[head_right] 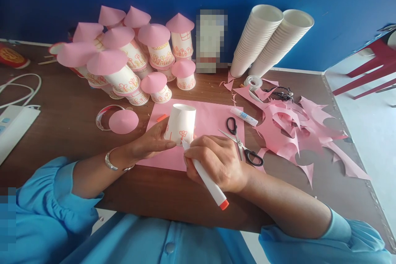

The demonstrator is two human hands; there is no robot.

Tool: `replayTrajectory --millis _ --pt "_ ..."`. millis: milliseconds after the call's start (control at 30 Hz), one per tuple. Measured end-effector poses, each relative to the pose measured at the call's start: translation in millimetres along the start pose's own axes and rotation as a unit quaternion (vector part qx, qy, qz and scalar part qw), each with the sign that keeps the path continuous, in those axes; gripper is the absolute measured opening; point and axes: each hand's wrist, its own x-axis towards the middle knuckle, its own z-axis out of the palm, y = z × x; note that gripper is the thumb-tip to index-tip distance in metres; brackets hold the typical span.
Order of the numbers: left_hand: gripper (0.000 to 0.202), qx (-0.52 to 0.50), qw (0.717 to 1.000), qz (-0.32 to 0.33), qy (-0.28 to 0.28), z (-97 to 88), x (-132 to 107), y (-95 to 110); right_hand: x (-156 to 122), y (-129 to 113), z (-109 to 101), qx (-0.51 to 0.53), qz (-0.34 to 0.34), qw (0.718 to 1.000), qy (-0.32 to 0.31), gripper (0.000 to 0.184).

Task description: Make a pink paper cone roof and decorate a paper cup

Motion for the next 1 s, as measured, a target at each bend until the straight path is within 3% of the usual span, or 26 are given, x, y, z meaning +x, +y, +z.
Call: replayTrajectory --millis 1000 --pt "0.053 -0.007 1.000 0.012 0.002 -0.1 1.0 -1.9 0.2 1.7 3.5 -0.021 0.005 1.000 0.001 0.026"
